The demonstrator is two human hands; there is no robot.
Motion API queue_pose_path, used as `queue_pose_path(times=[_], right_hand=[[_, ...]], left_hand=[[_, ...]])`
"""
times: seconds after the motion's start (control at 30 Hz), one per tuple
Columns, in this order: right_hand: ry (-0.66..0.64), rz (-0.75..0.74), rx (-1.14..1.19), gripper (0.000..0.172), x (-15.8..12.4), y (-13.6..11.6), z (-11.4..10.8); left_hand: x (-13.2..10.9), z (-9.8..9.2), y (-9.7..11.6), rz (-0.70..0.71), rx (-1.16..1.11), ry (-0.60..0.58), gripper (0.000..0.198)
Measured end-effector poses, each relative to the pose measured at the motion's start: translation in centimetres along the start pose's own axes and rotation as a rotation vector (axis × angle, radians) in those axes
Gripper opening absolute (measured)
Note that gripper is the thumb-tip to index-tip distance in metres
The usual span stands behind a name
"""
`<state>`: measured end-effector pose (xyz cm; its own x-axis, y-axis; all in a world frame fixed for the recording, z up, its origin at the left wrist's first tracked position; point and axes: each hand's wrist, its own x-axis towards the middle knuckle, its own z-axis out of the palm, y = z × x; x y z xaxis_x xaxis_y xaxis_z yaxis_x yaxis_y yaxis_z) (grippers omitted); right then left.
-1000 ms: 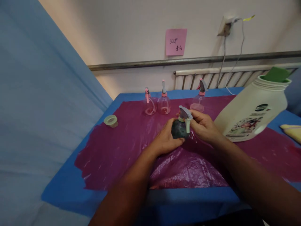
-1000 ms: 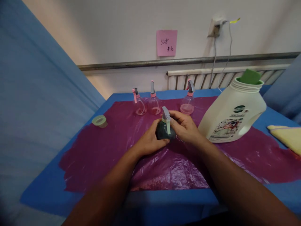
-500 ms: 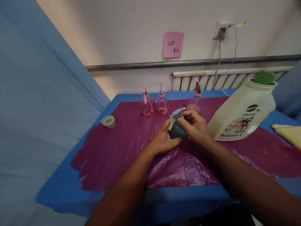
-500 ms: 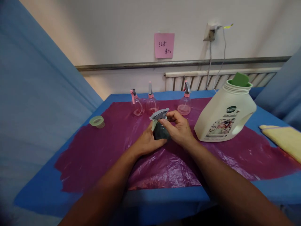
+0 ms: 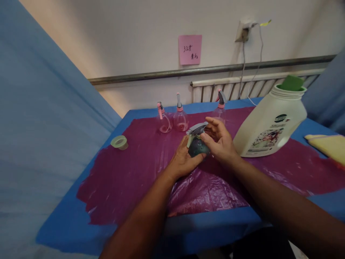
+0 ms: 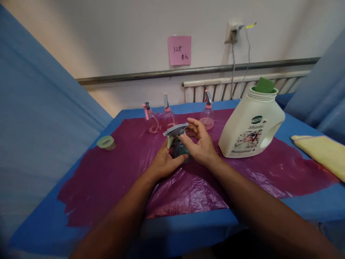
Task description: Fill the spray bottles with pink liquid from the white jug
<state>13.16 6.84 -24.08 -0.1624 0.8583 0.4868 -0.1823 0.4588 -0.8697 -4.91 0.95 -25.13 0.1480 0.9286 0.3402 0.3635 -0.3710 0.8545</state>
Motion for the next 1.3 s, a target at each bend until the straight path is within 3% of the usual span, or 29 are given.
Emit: queue_pose_path(times=[0.1, 0.27, 0.37, 0.67, 1.0, 1.3], right_hand=[[-0.041, -0.001, -0.008, 0.075, 0.2, -0.3, -0.4], [-0.057, -0.034, -0.099, 0.066, 0.4, -0.7, -0.9], [-0.050, -0.027, -0.125, 0.064, 0.4, -0.7, -0.9], [-0.045, 0.096, 0.091, 0.070, 0.8, 0.1, -0.2], [-0.096, 0.107, 0.204, 0.069, 0.9, 0.4, -0.7], [-0.036, 0.119, 0.075, 0.079, 1.1, 0.8, -0.2]], left_hand=[[0.0, 0.0, 0.4, 0.008, -0.003, 0.010, 0.078], [0.0, 0.0, 0.7, -0.037, 0.028, 0.009, 0.071], [0.0, -0.1, 0.9, -0.057, 0.068, 0.010, 0.077], [0.0, 0.3, 0.0, 0.004, 0.005, 0.022, 0.103], [0.0, -0.1, -0.6, 0.024, 0.023, -0.012, 0.094], [0.1, 0.0, -0.1, 0.029, 0.025, -0.030, 0.082]])
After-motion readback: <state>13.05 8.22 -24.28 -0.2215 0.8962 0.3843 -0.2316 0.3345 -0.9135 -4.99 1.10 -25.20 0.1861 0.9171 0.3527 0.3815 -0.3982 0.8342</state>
